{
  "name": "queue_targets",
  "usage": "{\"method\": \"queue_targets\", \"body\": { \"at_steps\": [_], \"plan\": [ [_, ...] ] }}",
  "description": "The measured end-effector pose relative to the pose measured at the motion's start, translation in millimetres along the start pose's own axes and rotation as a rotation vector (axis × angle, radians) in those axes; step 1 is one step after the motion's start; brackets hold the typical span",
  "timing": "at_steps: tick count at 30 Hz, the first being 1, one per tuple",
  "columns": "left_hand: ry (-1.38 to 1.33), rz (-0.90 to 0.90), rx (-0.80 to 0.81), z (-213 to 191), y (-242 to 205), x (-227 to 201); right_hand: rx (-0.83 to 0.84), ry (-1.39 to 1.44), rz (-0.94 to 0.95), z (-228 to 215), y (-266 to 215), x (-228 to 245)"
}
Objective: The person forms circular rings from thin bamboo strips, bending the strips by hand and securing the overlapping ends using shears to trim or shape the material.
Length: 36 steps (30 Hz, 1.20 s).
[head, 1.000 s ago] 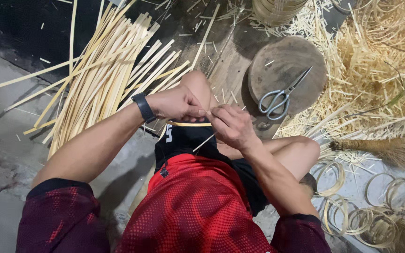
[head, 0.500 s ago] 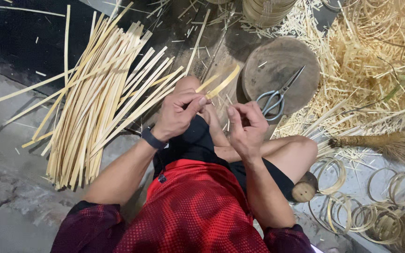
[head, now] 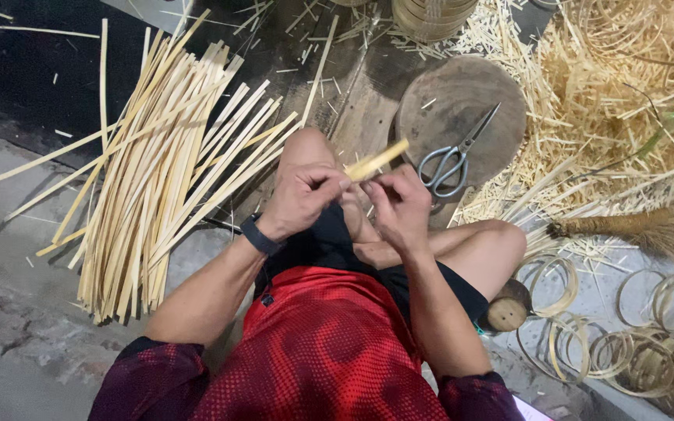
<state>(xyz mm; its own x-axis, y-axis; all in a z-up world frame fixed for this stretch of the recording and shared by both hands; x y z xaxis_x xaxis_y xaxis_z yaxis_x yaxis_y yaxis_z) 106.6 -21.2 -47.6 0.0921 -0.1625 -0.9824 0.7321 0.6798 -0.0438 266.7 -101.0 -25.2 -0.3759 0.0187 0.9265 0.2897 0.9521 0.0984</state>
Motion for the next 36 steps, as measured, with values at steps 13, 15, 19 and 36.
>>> {"method": "queue_targets", "body": {
  "at_steps": [13, 15, 19, 36],
  "plan": [
    [0.187, -0.043, 0.043, 11.7, 9.5, 8.1, 0.015, -0.461, -0.169, -33.5, 14.3, 67.9],
    [0.231, -0.027, 0.034, 17.4, 12.2, 6.1, -0.029, -0.471, -0.262, -40.6, 16.2, 88.9],
    [0.452, -0.006, 0.074, 27.0, 19.5, -7.0, 0.2, -0.273, -0.229, -23.3, 21.3, 75.4],
    [-0.307, -0.382, 0.537, 104.7, -4.4, 25.1, 0.518, 1.034, 0.195, 40.5, 24.0, -62.9]
  ]
}}
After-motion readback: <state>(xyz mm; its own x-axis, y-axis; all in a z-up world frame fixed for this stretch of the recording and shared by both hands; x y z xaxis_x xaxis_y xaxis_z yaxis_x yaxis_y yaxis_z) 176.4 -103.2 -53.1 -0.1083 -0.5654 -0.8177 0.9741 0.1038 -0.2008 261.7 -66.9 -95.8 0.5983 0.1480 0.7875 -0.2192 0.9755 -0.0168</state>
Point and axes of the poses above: each hand's wrist, its own y-axis towards the middle knuckle, its own z-axis out of the palm, x = y × z, the point moved 9 cm from there along y, towards the middle knuckle, and after that the axes turned 8 degrees about x, right-handed, at the moved point
